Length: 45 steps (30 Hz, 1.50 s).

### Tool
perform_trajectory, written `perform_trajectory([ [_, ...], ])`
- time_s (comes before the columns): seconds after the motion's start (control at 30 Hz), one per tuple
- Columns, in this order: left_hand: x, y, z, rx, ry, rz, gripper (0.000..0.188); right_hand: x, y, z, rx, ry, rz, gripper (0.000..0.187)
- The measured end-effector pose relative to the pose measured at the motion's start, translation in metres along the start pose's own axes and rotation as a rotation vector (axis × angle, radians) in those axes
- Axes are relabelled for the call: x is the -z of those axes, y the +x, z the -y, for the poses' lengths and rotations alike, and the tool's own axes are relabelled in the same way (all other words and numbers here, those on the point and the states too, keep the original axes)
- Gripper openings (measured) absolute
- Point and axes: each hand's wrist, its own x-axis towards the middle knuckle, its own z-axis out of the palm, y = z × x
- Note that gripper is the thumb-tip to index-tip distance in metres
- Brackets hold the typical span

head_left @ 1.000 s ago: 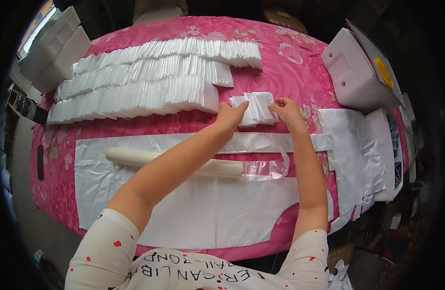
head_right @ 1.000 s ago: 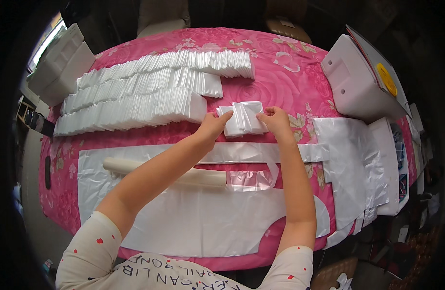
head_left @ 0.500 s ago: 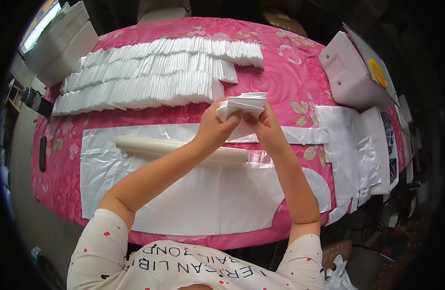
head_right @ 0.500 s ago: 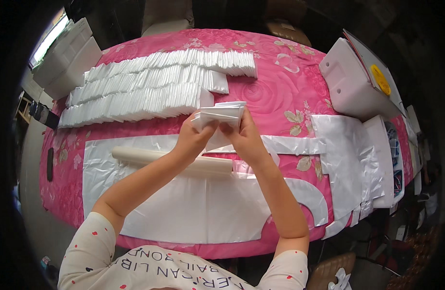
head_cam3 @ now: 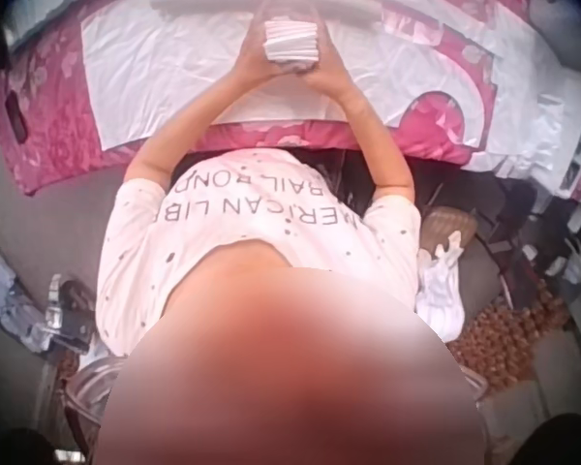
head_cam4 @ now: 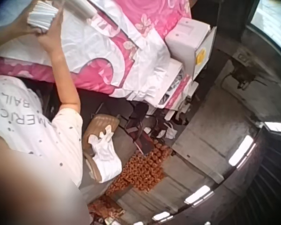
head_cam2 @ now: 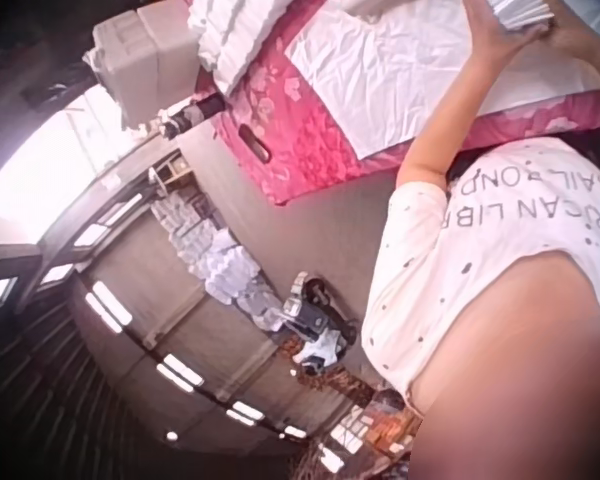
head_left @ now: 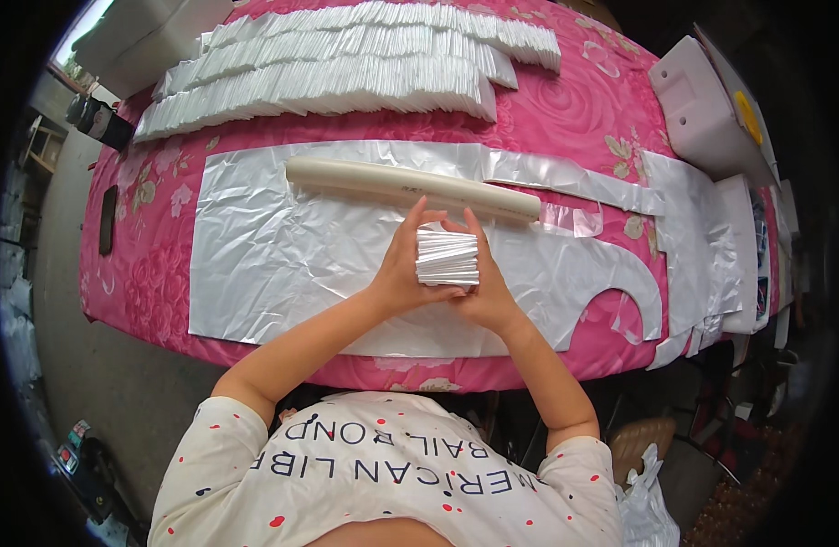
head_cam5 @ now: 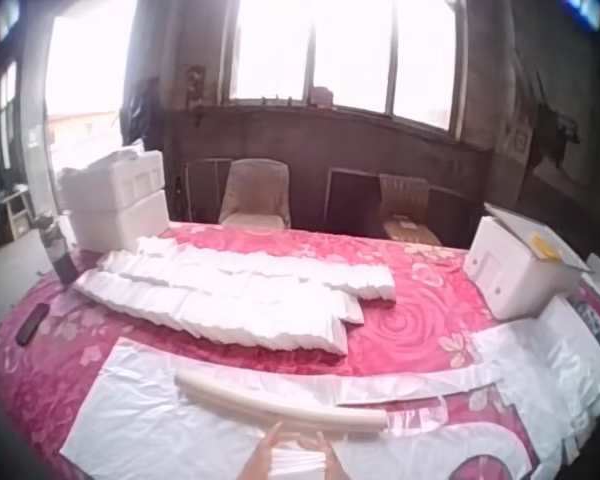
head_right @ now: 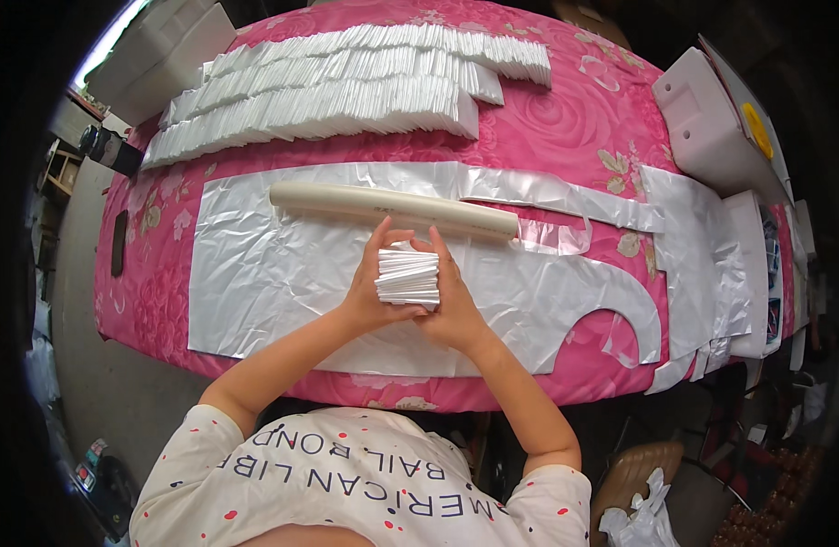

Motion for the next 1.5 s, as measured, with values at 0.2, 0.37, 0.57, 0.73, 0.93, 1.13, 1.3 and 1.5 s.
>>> perform_trajectory([
  [0.2,0.005,-0.008,0.006,0.005,0.107,0.058,0.075,0.003,0.008,-0.017,0.031,-0.359,-0.011,0.084],
  [0.37,0.007,0.009,-0.023,0.271,-0.014,0.073,0.045,0.006,0.003,-0.002,0.062,-0.427,-0.127,0.091],
  [0.57,0.011,0.085,-0.03,0.514,-0.192,-0.057,0.036,0.019,0.007,0.033,0.343,-0.904,-0.307,0.1],
  [0.73,-0.007,0.183,-0.011,0.547,-0.095,-0.079,0.043,0.054,0.069,0.009,0.345,-1.234,-0.544,0.097],
  [0.93,-0.03,0.259,0.023,0.634,-0.03,-0.078,0.048,0.103,0.138,-0.008,0.449,-1.347,-0.468,0.079],
  [1.13,-0.049,0.313,0.061,0.717,-0.027,0.107,0.049,0.161,0.192,-0.058,0.303,-0.827,-0.406,0.081],
  [1.3,-0.052,0.333,0.042,0.78,-0.146,0.156,0.055,0.193,0.23,-0.084,0.126,-0.551,-0.306,0.082],
  [1.5,-0.03,0.329,0.032,0.401,0.258,0.147,0.07,0.21,0.257,-0.112,0.013,-0.426,-0.218,0.091],
])
